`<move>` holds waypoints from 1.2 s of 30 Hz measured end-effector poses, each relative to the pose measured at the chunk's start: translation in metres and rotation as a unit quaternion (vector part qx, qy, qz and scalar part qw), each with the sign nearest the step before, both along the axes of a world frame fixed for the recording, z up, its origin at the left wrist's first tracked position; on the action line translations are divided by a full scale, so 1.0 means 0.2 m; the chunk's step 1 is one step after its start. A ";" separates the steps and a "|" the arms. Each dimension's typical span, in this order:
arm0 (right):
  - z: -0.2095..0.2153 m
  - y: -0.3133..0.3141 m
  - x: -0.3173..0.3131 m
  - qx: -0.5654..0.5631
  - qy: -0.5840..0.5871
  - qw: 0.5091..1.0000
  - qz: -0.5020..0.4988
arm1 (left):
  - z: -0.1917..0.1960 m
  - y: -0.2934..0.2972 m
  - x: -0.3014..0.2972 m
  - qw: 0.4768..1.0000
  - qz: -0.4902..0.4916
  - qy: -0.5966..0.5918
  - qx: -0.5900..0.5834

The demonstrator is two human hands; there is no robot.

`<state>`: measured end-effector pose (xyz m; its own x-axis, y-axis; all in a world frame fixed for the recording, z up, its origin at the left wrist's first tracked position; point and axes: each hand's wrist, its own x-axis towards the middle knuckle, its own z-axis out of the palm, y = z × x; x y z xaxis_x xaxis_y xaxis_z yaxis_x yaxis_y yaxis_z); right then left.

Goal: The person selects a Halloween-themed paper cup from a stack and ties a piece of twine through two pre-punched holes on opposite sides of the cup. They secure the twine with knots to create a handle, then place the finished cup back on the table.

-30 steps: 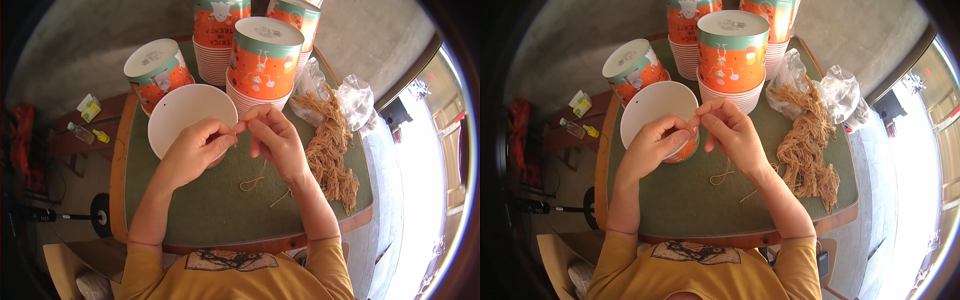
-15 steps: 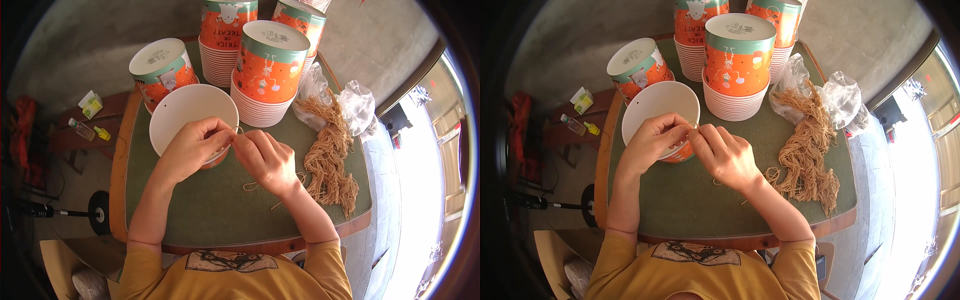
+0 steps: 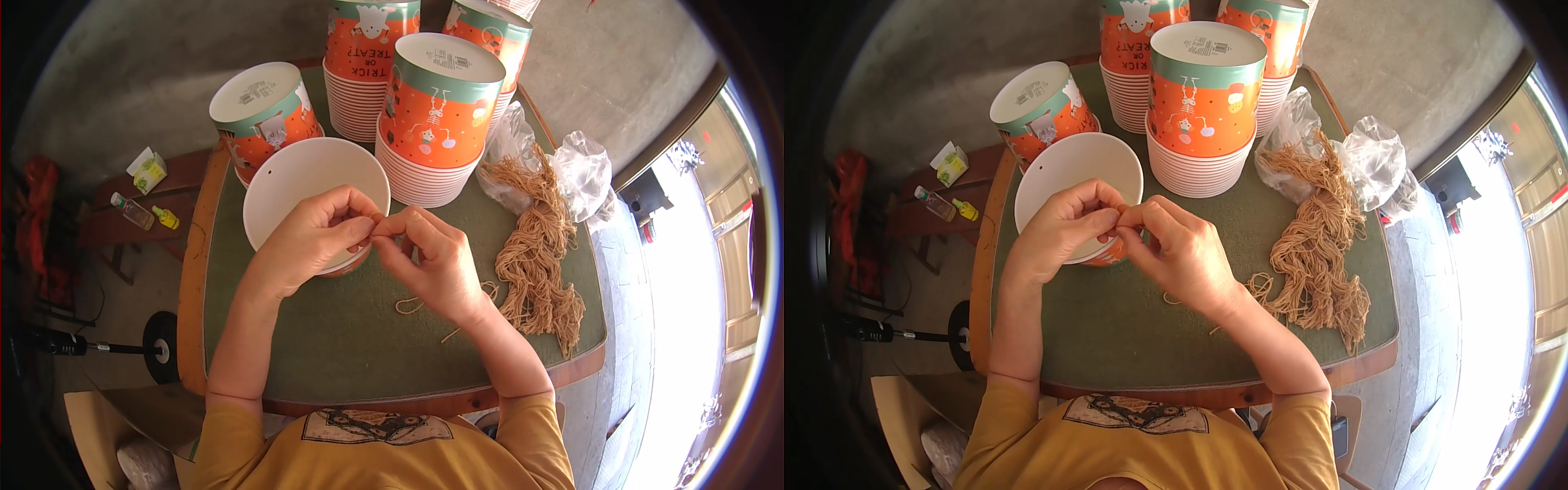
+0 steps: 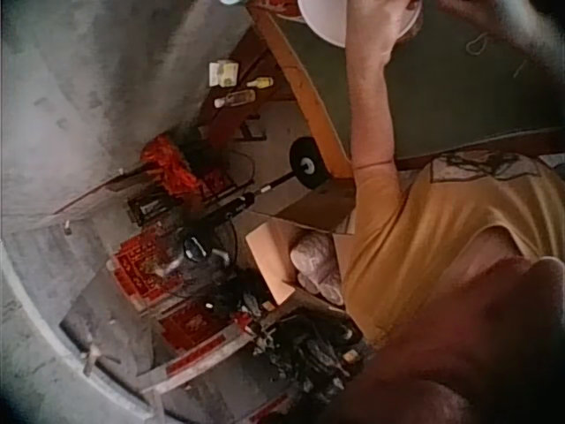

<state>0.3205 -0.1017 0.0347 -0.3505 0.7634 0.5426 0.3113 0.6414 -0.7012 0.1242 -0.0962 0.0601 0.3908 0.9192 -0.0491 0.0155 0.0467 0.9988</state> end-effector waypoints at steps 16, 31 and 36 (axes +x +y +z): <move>0.03 0.03 0.05 -0.016 -0.006 1.000 0.022 | -0.02 -0.02 0.02 0.998 0.031 0.047 0.033; -0.06 0.07 0.01 0.131 -0.045 0.987 -0.082 | -0.08 -0.05 0.14 0.881 0.174 0.221 0.380; -0.07 0.07 0.01 0.043 -0.001 0.998 -0.047 | -0.09 -0.04 0.14 0.880 0.177 0.212 0.386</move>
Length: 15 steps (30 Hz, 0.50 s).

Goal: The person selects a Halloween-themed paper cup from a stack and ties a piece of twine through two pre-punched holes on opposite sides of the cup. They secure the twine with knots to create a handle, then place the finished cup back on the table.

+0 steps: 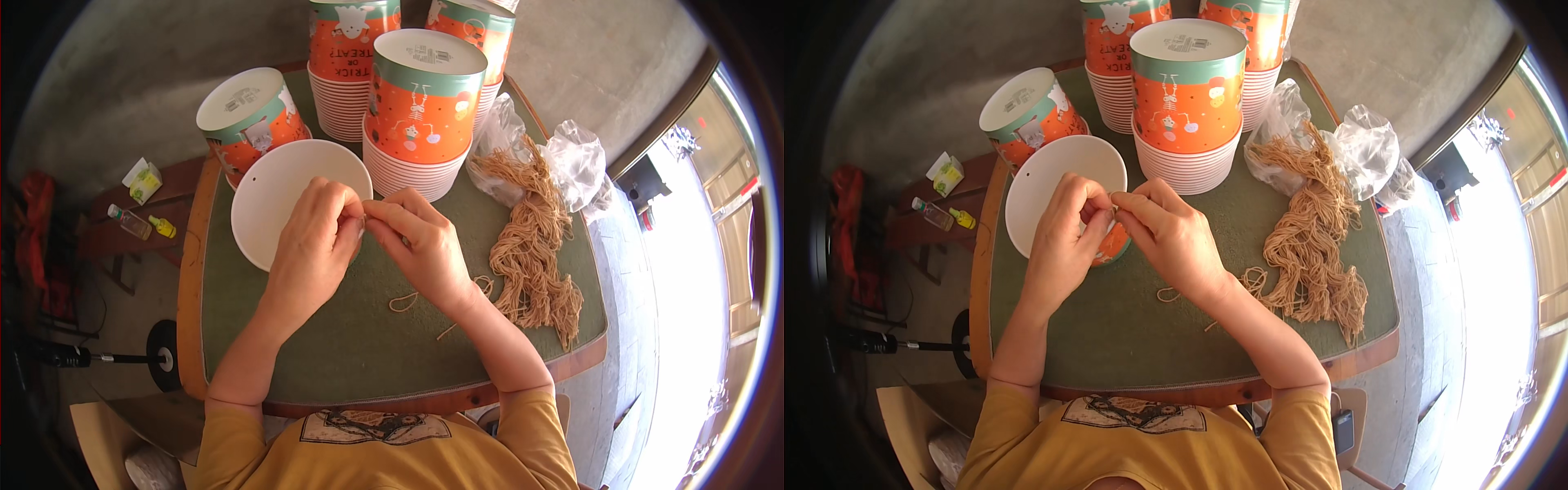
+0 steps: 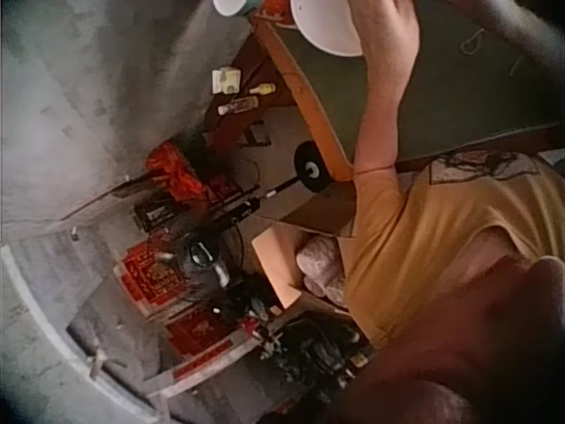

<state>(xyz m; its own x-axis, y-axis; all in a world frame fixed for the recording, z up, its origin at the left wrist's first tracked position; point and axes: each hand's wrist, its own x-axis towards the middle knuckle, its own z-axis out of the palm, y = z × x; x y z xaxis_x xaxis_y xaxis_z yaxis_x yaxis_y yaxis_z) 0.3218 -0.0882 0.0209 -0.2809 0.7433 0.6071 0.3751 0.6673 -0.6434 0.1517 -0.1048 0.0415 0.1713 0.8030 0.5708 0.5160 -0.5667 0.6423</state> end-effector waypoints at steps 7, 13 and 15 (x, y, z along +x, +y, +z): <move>0.03 -0.01 0.00 -0.158 0.073 0.984 0.048 | 0.01 0.00 -0.02 0.996 -0.027 -0.059 -0.065; 0.02 -0.01 0.00 -0.186 0.100 0.976 0.046 | 0.04 -0.01 -0.04 0.980 -0.068 -0.090 -0.164; 0.03 -0.02 0.00 -0.183 0.097 0.978 0.037 | 0.05 -0.01 -0.05 0.962 -0.090 -0.123 -0.226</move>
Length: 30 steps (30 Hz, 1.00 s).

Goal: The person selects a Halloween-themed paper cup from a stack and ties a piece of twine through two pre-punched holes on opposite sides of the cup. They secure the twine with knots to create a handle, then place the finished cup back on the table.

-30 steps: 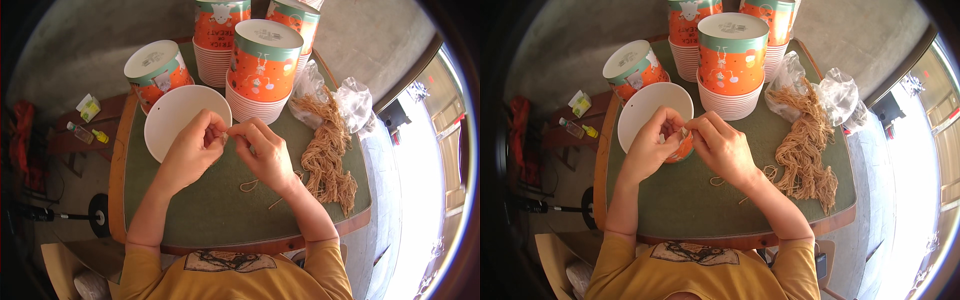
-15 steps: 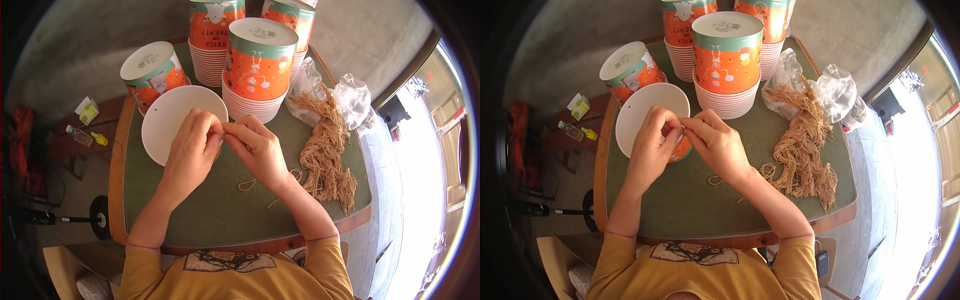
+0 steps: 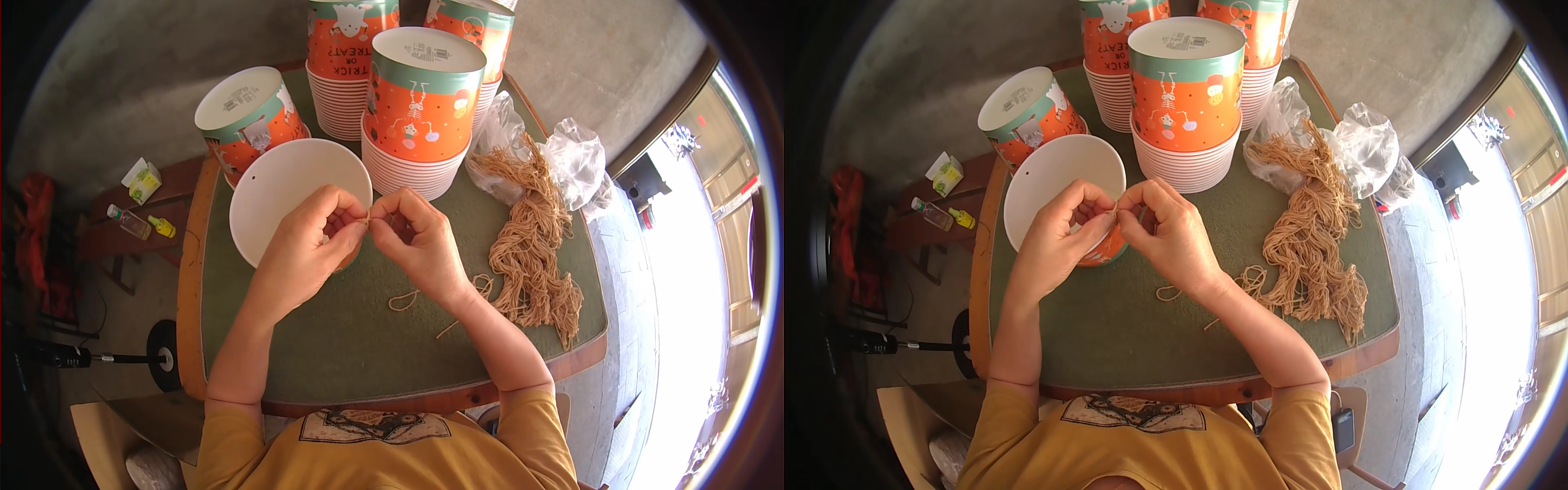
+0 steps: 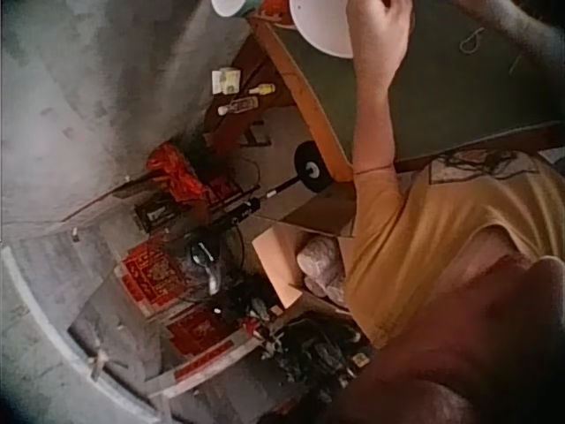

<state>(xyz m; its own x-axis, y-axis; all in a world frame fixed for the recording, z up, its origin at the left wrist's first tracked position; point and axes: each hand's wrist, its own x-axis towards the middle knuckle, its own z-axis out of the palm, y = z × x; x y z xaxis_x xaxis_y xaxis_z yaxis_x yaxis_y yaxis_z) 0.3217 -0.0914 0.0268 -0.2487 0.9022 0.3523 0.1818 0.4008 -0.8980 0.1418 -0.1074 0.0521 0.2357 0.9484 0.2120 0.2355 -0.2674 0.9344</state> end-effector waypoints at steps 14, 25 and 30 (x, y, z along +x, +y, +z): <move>0.01 -0.02 0.00 0.060 -0.040 0.997 -0.003 | 0.02 -0.01 0.02 0.997 0.031 0.043 0.052; 0.04 -0.03 0.03 0.056 -0.091 0.994 0.005 | 0.00 -0.01 0.00 0.998 0.055 0.011 -0.037; 0.02 -0.13 0.09 0.028 -0.099 0.995 0.009 | -0.01 -0.09 0.04 0.998 0.048 0.049 -0.013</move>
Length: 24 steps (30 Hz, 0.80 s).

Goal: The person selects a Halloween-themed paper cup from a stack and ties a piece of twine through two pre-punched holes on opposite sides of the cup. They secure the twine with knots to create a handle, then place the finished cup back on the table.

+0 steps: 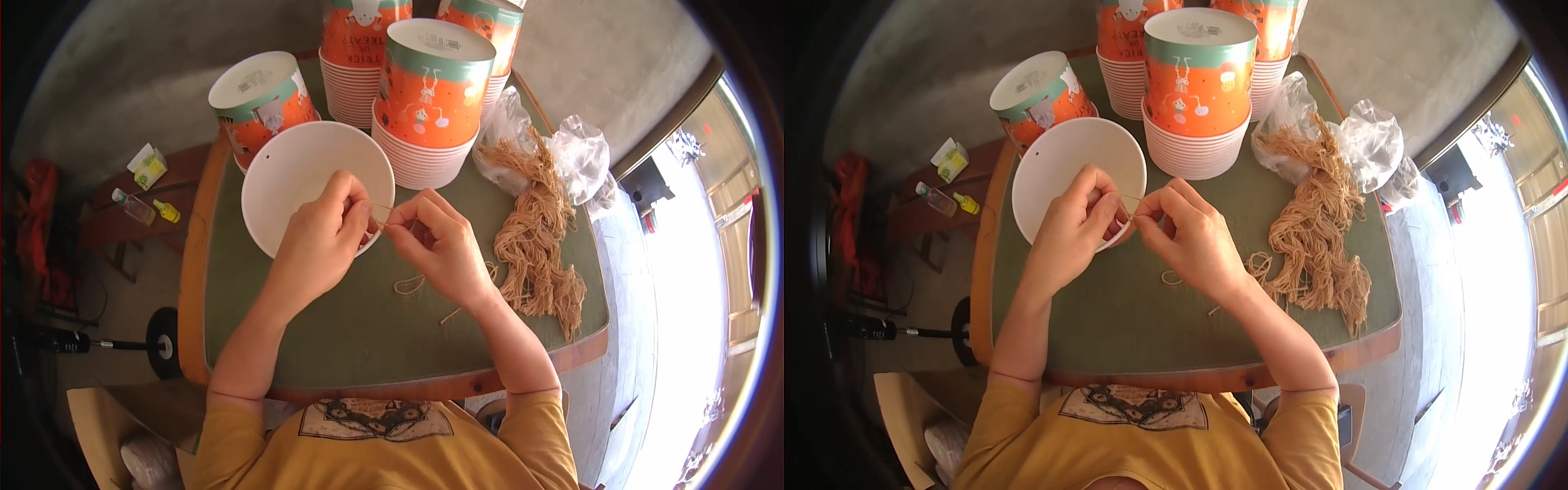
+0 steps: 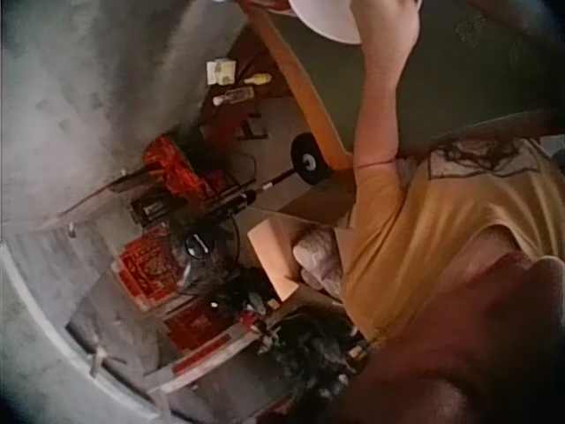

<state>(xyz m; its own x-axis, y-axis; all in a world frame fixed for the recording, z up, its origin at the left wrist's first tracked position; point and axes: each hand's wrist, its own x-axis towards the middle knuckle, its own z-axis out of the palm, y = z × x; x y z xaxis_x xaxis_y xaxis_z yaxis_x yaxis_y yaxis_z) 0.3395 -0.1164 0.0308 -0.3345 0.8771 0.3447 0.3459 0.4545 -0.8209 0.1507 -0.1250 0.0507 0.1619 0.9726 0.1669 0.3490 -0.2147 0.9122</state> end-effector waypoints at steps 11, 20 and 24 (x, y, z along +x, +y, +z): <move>-0.22 -0.41 0.18 0.019 -0.040 0.998 -0.042 | -0.23 -0.31 0.17 0.993 -0.021 0.111 0.021; -0.47 -0.54 0.18 0.120 -0.214 0.963 -0.109 | -0.55 -0.33 0.20 0.996 0.007 0.086 0.013; -0.47 -0.56 0.15 0.097 -0.240 0.959 -0.117 | -0.56 -0.31 0.20 0.996 0.003 -0.018 -0.082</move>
